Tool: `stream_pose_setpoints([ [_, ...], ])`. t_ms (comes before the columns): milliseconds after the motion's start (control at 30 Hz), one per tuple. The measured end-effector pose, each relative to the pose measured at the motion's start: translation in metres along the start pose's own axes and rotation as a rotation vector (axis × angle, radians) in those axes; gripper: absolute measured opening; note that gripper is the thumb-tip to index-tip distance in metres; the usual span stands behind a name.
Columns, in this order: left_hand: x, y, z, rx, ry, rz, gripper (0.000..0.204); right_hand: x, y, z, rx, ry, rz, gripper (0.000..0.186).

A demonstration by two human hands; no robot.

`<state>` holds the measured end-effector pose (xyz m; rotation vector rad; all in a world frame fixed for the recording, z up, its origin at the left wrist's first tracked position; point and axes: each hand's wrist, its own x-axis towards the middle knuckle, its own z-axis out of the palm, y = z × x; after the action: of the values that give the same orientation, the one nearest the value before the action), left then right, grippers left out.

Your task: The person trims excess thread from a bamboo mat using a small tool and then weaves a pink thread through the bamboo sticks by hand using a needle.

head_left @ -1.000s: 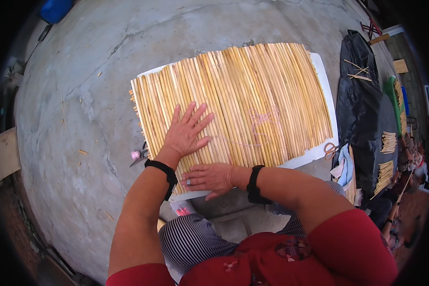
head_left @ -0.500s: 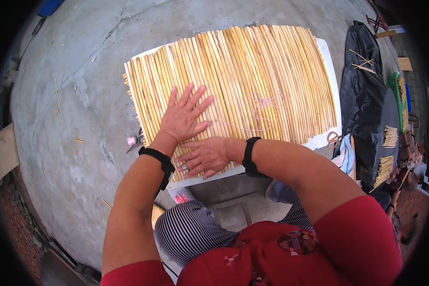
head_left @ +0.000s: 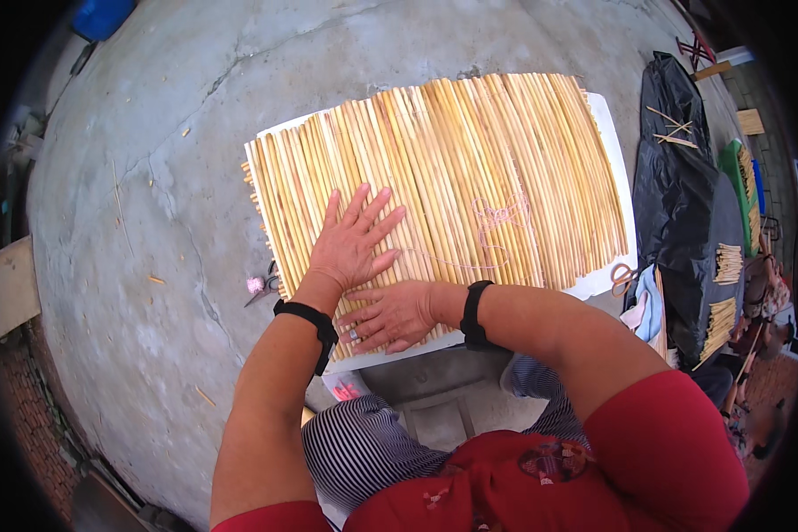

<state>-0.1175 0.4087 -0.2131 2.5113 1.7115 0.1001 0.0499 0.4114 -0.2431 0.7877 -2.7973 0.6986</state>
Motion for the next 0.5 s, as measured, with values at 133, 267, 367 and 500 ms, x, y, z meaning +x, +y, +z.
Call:
stream_pose_setpoints([
  [133, 0.0008, -0.0011, -0.0013, -0.007, 0.017, 0.004, 0.071, 0.0007, -0.0020, 0.0028, 0.027, 0.018, -0.006, 0.049],
  [267, 0.0029, 0.0001, 0.0000, -0.011, 0.016, 0.005, 0.071, -0.0022, -0.0015, 0.0050, 0.032, 0.017, 0.013, 0.049],
  [367, 0.0010, -0.0014, -0.0002, -0.012, 0.021, 0.009, 0.071, 0.0004, -0.0007, 0.0037, -0.014, 0.053, -0.007, 0.048],
  [500, 0.0005, -0.0013, 0.0014, -0.013, 0.015, 0.007, 0.073, 0.0002, -0.0013, 0.0031, -0.023, 0.051, -0.010, 0.048],
])
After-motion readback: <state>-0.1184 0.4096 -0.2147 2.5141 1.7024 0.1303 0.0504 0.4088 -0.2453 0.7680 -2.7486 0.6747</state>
